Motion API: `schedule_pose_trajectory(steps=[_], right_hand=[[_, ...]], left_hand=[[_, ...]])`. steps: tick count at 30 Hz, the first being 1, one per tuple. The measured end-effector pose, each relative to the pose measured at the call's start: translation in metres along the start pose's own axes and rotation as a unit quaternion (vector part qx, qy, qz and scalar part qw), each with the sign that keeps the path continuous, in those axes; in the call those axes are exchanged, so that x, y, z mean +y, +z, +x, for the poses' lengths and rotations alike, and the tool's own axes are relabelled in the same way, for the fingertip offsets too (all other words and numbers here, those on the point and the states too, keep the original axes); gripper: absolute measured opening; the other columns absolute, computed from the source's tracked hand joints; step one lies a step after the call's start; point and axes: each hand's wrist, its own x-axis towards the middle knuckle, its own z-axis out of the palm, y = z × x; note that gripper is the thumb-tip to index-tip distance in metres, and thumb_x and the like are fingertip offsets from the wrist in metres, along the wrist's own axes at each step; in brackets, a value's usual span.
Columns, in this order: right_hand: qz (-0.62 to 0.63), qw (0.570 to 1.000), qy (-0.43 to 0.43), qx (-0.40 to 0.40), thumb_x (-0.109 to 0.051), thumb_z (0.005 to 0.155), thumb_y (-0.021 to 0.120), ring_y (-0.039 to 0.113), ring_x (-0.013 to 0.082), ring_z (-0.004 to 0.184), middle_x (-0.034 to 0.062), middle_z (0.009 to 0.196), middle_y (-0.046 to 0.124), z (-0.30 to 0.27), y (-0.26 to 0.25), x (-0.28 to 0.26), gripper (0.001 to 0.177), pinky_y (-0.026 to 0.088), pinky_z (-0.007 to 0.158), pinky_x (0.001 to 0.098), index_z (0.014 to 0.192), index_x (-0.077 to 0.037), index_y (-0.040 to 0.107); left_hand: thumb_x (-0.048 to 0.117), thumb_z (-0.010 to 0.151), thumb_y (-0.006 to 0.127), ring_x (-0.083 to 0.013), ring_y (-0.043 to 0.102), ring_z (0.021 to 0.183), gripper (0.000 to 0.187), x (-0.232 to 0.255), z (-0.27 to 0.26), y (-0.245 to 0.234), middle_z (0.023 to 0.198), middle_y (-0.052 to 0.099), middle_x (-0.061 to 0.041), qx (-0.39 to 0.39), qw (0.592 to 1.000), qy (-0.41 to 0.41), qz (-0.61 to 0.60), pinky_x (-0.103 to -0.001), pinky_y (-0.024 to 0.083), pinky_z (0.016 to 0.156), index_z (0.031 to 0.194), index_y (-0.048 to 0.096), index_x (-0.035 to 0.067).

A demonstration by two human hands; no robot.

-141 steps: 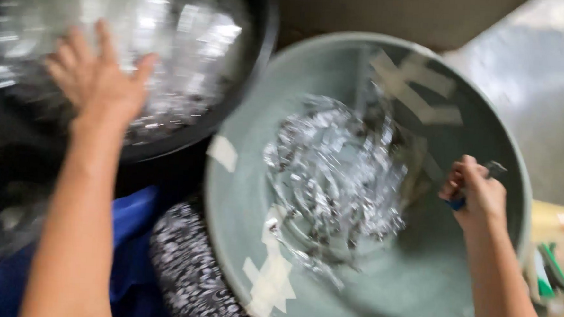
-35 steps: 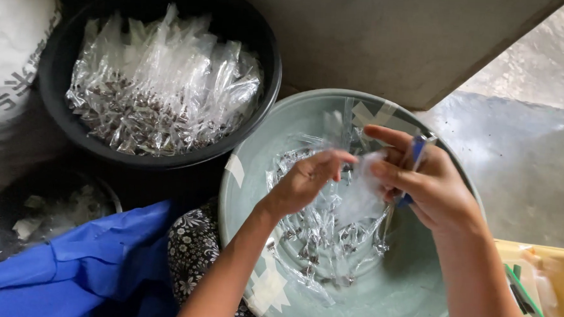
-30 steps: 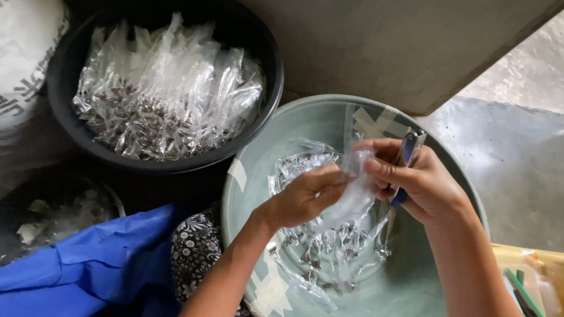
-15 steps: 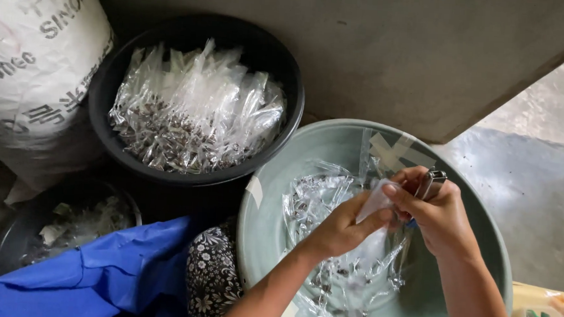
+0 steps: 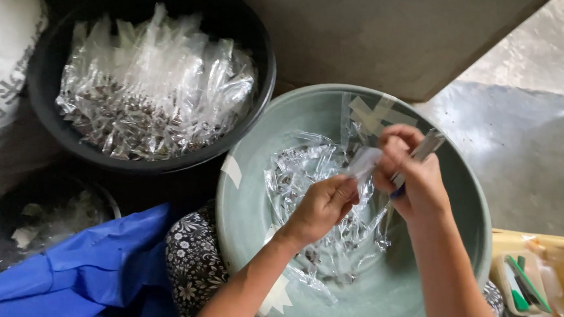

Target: Stapling the tops of small plastic bags to seal them.

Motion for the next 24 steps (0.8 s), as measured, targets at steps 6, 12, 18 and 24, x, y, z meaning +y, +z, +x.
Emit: schedule_pose_trajectory(steps=[6,12,18,24], right_hand=[[0.123,0.976,0.123,0.128,-0.021,0.093,0.080,0.062,0.0244,0.060,0.0165,0.070,0.061,-0.006,0.023,0.023,0.027,0.047,0.052,0.0324,0.087,0.001,0.066],[0.106,0.984,0.118,0.085,-0.046,0.100,0.064,0.075,0.0282,0.080,0.0196,0.087,0.071,-0.002,0.018,0.036,0.049,0.058,0.066,0.0343,0.101,0.003,0.066],[-0.032,0.982,-0.031,0.182,-0.040,0.097,0.077,0.061,0.0298,0.035,0.0191,0.046,0.054,0.032,0.006,0.066,0.057,0.052,0.037,0.0371,0.060,-0.004,0.052],[-0.135,0.961,-0.003,0.240,-0.064,0.095,0.068,0.062,0.0285,0.040,0.0198,0.047,0.056,0.069,-0.077,0.070,0.073,0.048,0.042,0.0337,0.053,-0.004,0.062]], left_hand=[[0.039,0.111,0.042,-0.0198,0.058,0.048,0.048,-0.009,0.007,0.011,0.048,0.055,-0.006,0.092,0.989,-0.064,0.092,-0.034,0.052,0.054,0.081,0.064,0.009],[0.041,0.108,0.045,-0.0344,0.073,0.073,0.040,0.000,-0.003,0.003,0.069,0.072,-0.012,0.077,0.960,-0.100,0.250,-0.047,0.057,0.069,0.090,0.066,0.011],[0.028,0.107,0.051,-0.0167,0.062,0.045,0.033,-0.027,-0.007,0.016,0.050,0.060,-0.002,0.014,0.987,-0.128,0.091,-0.029,0.050,0.046,0.082,0.064,0.011],[0.011,0.103,0.056,-0.0100,0.054,0.063,0.013,-0.025,-0.050,-0.046,0.073,0.057,-0.004,-0.031,0.970,-0.215,-0.110,-0.022,0.043,0.057,0.111,0.060,0.003]])
